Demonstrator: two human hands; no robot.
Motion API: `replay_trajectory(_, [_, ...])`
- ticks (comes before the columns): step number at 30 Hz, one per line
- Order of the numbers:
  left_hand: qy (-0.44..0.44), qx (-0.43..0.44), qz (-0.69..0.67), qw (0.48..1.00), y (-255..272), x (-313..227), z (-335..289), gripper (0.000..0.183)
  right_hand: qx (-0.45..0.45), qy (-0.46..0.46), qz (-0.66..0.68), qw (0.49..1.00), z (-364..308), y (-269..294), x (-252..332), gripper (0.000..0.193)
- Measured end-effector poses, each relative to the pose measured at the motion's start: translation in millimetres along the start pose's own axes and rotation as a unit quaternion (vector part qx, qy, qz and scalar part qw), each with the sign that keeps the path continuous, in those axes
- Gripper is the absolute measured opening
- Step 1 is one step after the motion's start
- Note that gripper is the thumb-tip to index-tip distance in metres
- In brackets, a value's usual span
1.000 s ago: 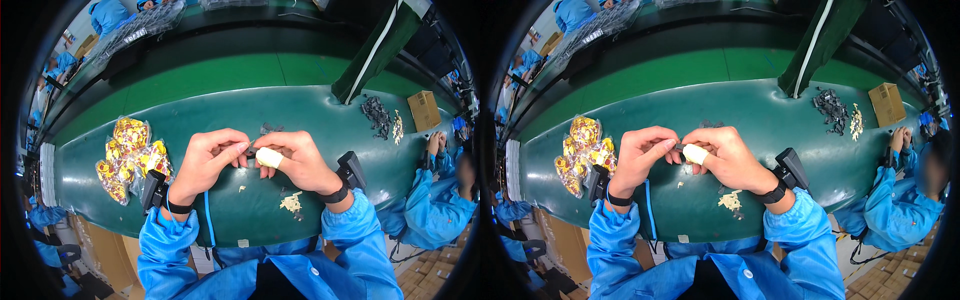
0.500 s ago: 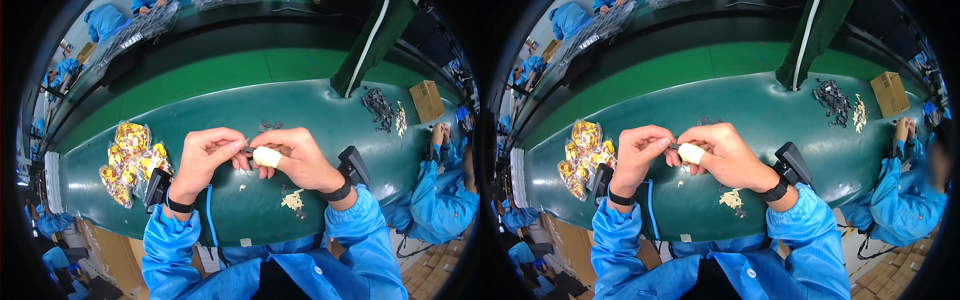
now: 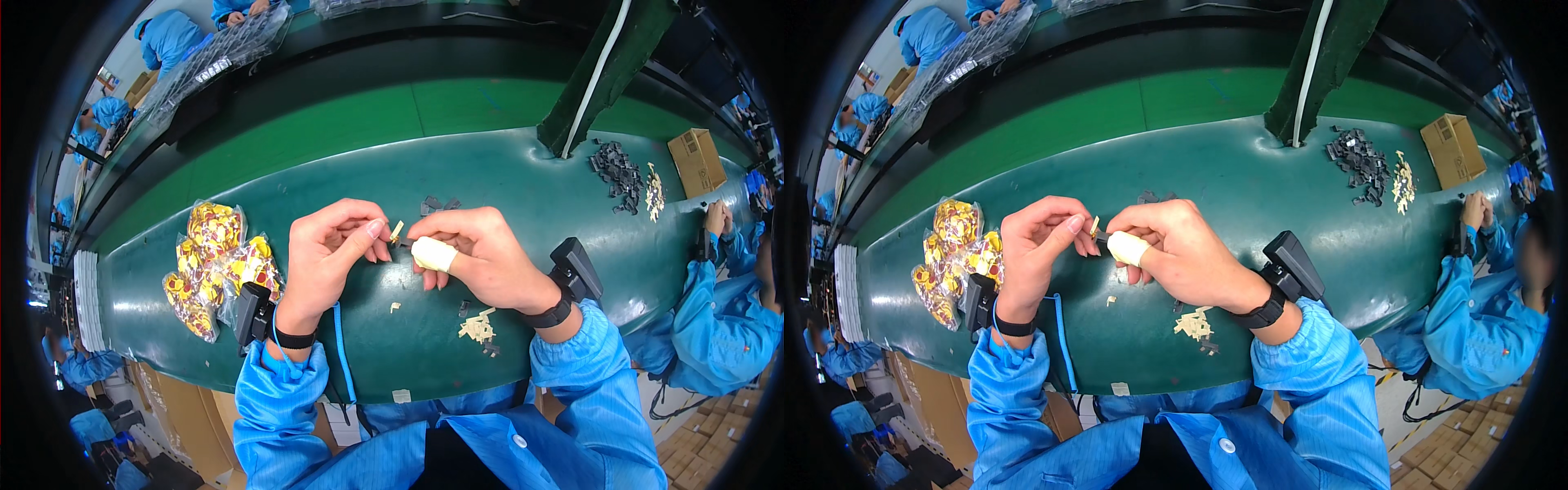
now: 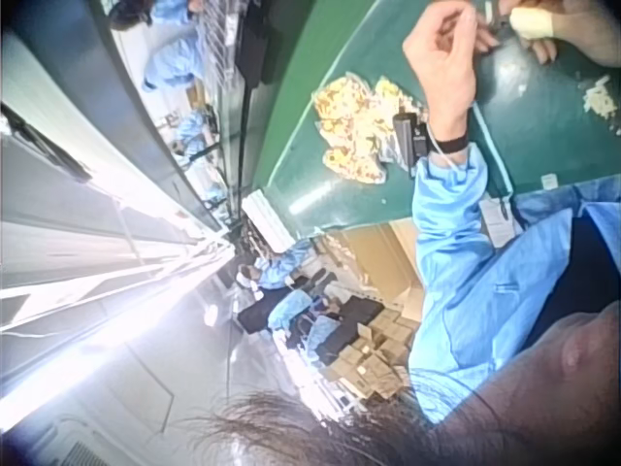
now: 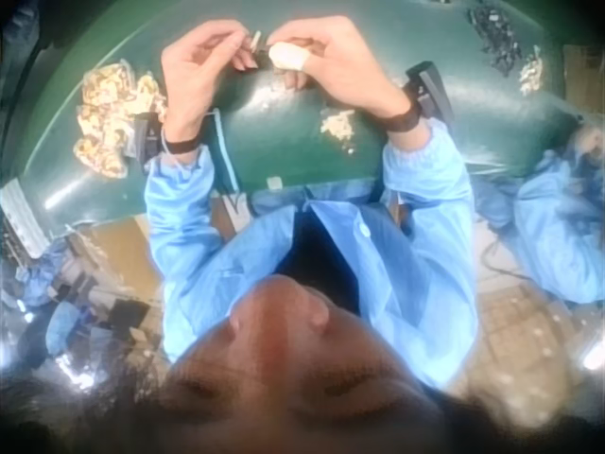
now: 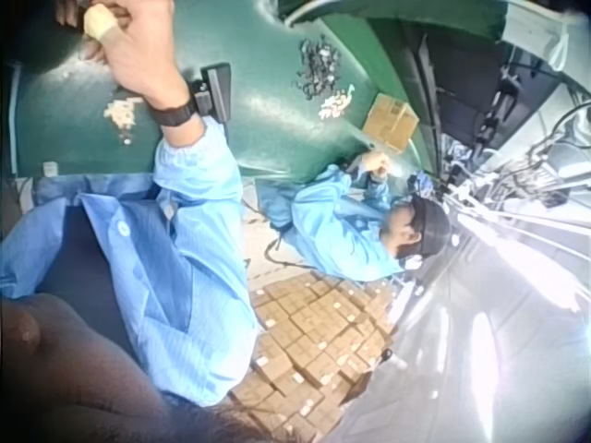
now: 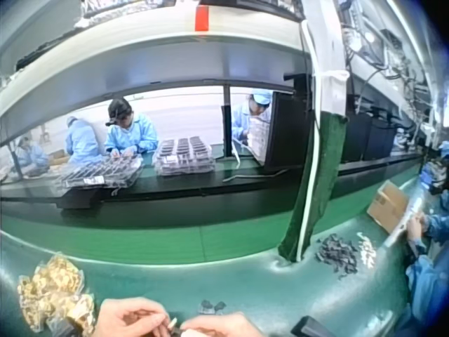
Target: Assembling small plastic components on a factory conveyor belt.
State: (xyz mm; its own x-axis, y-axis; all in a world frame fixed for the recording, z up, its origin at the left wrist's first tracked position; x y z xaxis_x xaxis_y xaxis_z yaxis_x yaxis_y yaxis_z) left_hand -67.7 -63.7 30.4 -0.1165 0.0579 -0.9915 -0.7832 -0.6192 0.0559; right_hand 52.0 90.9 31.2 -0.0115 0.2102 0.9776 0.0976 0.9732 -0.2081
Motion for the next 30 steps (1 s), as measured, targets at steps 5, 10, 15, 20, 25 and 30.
replay_trajectory(5, [-0.001,0.037,0.041,0.998,-2.0,5.4,-2.8,0.015,-0.006,-0.002,-0.021,1.0,0.6,0.8,-1.3,0.014])
replay_trajectory(10, [-0.009,0.071,0.064,0.995,-3.0,6.7,-2.8,0.019,-0.004,-0.004,-0.024,1.0,0.4,0.7,-0.9,0.014])
replay_trajectory(15, [0.006,0.085,0.041,0.995,-3.3,3.6,-3.3,0.019,-0.001,-0.01,-0.027,1.0,0.0,-0.1,0.9,0.015])
replay_trajectory(20, [0.011,0.094,0.042,0.995,-3.3,3.1,-2.6,0.02,0.005,-0.013,-0.023,1.0,-0.1,-0.2,1.7,0.015])
replay_trajectory(25, [0.011,0.099,0.033,0.994,-1.8,5.3,-2.9,0.02,0.008,-0.012,-0.029,0.999,-0.1,-0.8,1.9,0.015])
replay_trajectory(30, [0.005,0.104,0.036,0.994,-3.1,5.7,-3.1,0.019,0.006,-0.01,-0.034,0.999,-0.3,-1.0,1.4,0.014])
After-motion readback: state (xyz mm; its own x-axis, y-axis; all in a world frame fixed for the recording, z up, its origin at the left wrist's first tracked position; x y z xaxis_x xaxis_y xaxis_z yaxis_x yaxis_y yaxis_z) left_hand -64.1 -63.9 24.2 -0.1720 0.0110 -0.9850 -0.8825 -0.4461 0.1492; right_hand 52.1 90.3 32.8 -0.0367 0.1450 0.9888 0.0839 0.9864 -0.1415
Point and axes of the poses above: each hand's wrist, its own z-axis towards the middle knuckle, its own y-axis out of the back of the hand, x = y × z, the point moved 3 cm from there along z, towards the middle knuckle, and after that the axes turned 3 degrees about z, right-handed, at the moved point
